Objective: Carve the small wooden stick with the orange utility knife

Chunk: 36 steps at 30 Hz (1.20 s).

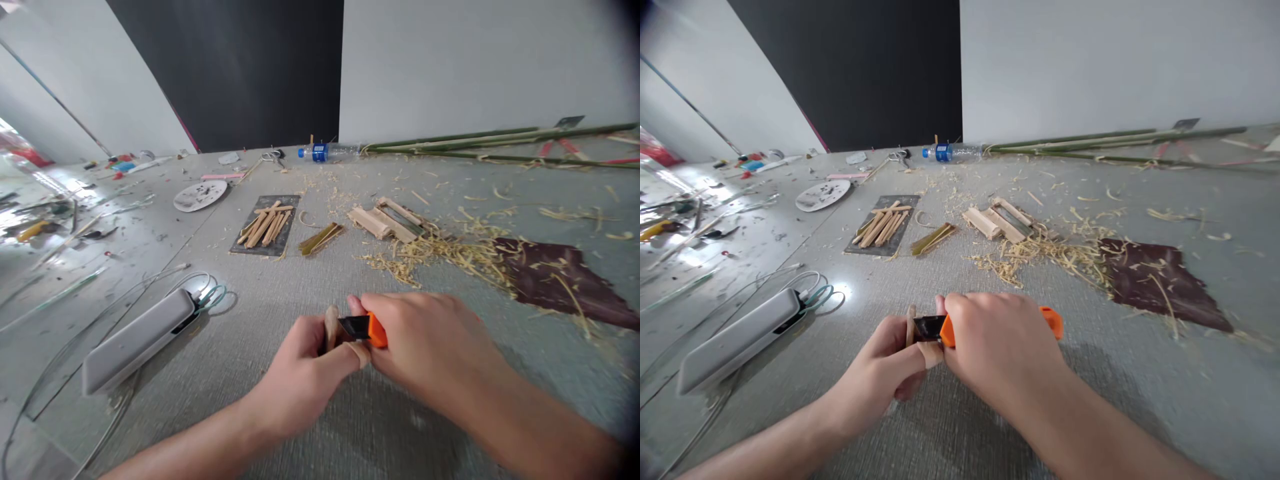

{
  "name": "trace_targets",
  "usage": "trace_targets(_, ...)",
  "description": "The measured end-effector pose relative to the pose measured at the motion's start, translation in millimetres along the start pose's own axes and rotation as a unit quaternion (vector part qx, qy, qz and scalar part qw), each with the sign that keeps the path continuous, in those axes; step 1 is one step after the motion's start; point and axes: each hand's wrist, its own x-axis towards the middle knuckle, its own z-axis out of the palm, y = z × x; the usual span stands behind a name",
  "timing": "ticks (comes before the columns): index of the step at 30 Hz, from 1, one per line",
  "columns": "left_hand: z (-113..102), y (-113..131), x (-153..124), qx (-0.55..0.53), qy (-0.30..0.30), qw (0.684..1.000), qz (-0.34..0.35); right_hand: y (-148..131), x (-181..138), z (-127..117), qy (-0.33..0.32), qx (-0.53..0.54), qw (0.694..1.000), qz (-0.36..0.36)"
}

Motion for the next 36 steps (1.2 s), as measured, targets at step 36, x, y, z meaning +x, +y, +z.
trace_targets(36,27,-11,-11,0.011,0.044,0.998,-0.032,-7,1,5,-0.053,0.002,0.994,0.091)
